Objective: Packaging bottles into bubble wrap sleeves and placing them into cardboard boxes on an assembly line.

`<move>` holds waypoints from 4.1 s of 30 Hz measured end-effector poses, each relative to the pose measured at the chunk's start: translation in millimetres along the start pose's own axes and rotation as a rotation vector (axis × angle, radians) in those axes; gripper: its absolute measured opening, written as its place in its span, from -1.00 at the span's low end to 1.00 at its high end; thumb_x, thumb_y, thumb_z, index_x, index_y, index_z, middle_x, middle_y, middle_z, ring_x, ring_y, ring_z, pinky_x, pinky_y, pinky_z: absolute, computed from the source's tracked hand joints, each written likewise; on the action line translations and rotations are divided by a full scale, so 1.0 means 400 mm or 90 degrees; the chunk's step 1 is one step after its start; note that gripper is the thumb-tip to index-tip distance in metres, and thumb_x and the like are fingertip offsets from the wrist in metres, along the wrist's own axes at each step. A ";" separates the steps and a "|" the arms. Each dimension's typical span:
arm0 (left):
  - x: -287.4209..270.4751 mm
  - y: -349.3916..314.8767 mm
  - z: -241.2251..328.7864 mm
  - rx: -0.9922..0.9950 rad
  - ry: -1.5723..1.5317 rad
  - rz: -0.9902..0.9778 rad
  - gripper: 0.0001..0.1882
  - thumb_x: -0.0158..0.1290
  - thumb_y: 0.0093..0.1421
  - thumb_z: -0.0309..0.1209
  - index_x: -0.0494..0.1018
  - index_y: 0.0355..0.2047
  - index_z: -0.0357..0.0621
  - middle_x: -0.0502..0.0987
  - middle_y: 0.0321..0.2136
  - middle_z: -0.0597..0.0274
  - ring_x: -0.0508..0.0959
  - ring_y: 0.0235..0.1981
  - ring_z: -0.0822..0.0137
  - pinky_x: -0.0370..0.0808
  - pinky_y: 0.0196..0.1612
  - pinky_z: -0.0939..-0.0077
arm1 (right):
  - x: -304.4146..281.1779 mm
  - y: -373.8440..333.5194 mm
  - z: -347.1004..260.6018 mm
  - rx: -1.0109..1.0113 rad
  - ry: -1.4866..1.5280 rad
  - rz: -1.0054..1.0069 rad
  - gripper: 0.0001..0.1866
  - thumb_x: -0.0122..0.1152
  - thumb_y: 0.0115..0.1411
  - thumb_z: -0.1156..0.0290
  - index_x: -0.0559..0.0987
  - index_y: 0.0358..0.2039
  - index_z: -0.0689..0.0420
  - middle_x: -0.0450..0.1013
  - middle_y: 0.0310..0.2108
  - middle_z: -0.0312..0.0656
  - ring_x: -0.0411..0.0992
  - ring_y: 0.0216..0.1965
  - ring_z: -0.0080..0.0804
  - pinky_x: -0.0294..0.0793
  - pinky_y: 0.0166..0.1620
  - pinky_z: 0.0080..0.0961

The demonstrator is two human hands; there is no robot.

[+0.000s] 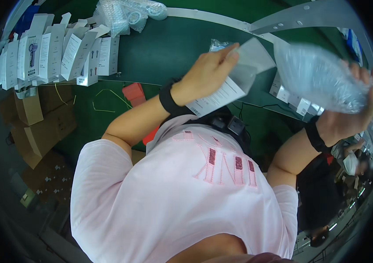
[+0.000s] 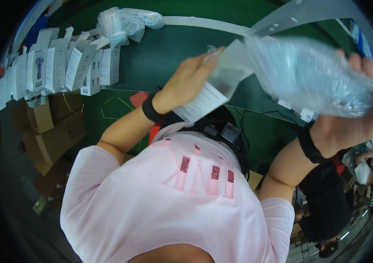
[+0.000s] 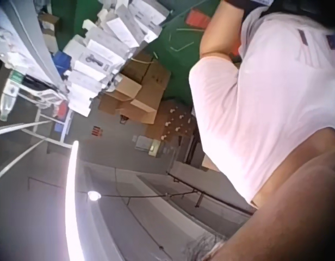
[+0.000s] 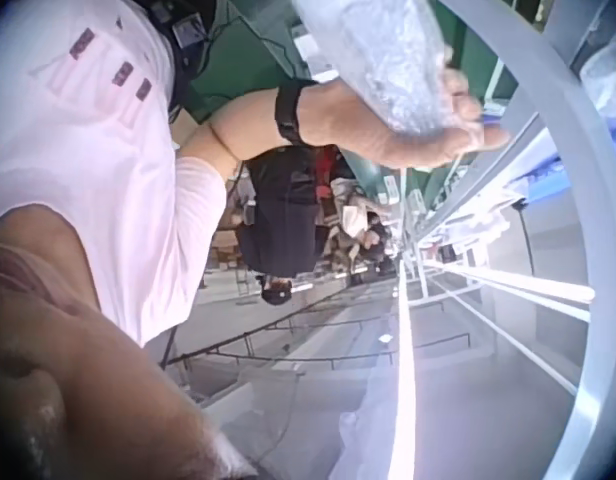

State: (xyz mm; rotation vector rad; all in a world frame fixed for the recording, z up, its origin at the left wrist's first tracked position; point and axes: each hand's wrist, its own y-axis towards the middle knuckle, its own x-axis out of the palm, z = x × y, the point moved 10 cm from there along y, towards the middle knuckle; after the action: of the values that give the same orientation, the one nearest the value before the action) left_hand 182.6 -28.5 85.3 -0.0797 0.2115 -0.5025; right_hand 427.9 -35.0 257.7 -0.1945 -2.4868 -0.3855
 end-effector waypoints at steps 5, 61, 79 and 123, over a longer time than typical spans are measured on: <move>0.014 -0.070 0.101 0.104 0.036 0.016 -0.48 -0.24 0.29 -0.20 0.42 -0.11 -0.53 0.46 -0.56 -0.24 0.45 -0.49 -0.19 0.39 -0.38 0.20 | 0.167 -0.008 0.122 -0.041 0.042 -0.156 -0.69 -0.08 0.29 0.21 0.49 -0.11 0.13 0.39 -0.28 -0.18 0.38 -0.17 -0.20 0.31 0.07 0.03; -0.164 -0.047 0.041 -0.096 -0.397 -0.118 -0.19 -0.36 0.27 0.29 0.50 -0.31 -0.31 0.48 -0.50 0.25 0.43 -0.45 0.52 0.37 -0.34 0.65 | 0.455 -0.048 0.463 0.449 -0.835 -0.509 -0.84 0.27 0.05 0.52 0.50 -0.38 0.32 0.43 -0.55 -0.19 0.38 -0.52 -0.52 0.38 -0.40 -0.55; -0.193 -0.072 0.071 0.197 -0.402 -0.181 -0.24 0.36 -0.08 -0.44 0.28 0.15 -0.13 0.37 0.06 0.15 0.42 0.05 0.27 0.39 0.07 0.38 | 0.180 -0.166 0.440 0.621 -0.470 -0.092 -0.04 0.43 -0.07 0.16 0.16 0.25 0.27 0.34 0.07 -0.13 0.31 0.08 -0.32 0.27 0.12 -0.44; 0.938 0.442 -0.098 0.040 0.422 -0.145 0.21 0.08 -0.09 0.35 0.00 0.24 -0.48 0.27 0.09 -0.41 -0.07 0.27 -0.45 -0.34 0.29 -0.17 | -1.360 -0.553 -0.461 -0.121 -1.106 0.705 -0.26 0.45 -0.06 0.21 0.39 0.08 0.31 0.37 -0.08 0.22 0.35 -0.03 0.08 0.35 0.04 -0.16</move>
State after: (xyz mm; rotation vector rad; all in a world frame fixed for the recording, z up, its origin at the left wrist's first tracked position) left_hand 577.8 -57.1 -43.5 0.1294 0.8417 -0.7526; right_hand 916.6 -330.0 27.5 -2.7639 -3.0208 0.2043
